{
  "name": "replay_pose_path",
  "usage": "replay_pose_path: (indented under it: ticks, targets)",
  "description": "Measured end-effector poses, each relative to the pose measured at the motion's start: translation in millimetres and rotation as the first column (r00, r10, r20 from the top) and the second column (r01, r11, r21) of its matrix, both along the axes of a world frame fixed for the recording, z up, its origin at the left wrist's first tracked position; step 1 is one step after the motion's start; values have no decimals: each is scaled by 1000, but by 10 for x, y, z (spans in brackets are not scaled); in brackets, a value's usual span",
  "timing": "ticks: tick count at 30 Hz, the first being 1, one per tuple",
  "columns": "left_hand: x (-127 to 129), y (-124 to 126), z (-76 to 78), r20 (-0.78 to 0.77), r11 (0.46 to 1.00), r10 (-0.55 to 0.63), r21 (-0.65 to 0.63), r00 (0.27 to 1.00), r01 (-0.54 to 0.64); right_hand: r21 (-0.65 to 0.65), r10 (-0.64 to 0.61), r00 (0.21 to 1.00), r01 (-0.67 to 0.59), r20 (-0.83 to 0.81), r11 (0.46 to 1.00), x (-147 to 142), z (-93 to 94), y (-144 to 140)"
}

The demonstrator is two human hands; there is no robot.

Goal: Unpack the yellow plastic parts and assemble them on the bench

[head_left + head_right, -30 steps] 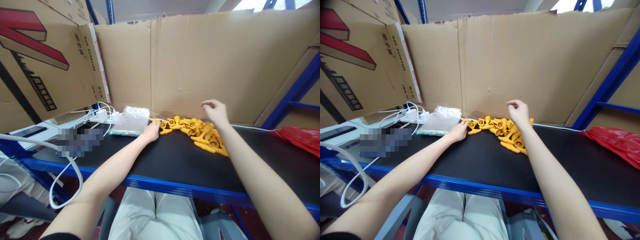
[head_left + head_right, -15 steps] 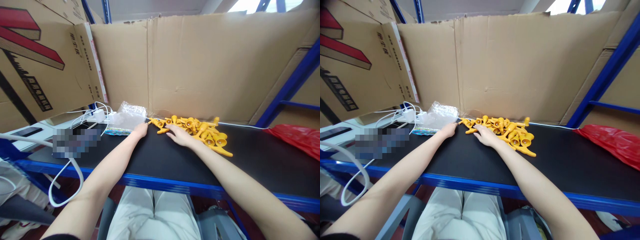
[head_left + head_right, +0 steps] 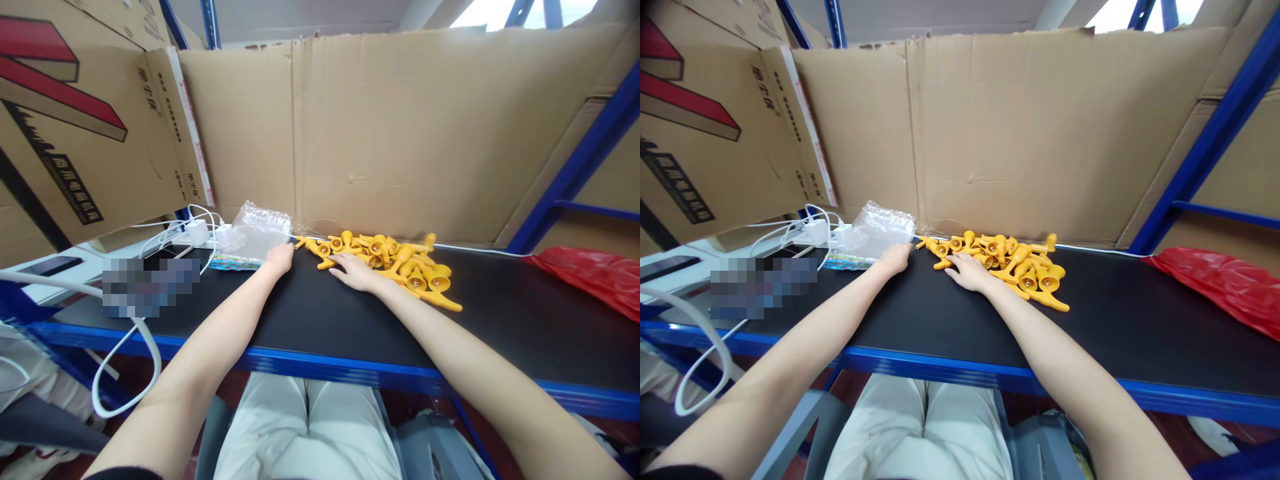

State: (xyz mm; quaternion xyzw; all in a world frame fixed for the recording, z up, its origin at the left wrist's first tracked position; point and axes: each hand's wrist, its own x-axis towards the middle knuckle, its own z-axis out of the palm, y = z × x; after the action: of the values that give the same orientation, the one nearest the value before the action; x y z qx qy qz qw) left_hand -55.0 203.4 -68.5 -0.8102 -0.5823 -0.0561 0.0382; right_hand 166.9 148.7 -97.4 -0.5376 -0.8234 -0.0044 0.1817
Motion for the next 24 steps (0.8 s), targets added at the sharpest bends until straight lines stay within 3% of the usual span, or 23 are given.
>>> replay_pose_path:
  ticks: [8,13,16,20,24]
  targets:
    - [45,-42,48,-42,1000,3,31,999,-2,85,-76,996,80,-44,993,15,21,-3]
    - [84,-93,63,-30,991,-37,126,999,40,120,-82,992,94,-101,988,12,23,34]
    - [137,-128,55,23,962,-194,201,981,186,127,-92,990,106,-109,986,24,24,58]
    - [264,-205,28,64,856,-499,193,864,480,139,-118,987,132,-107,981,30,19,70]
    - [382,-305,0,70,824,-561,140,825,549,124,-53,992,67,-113,990,21,21,46]
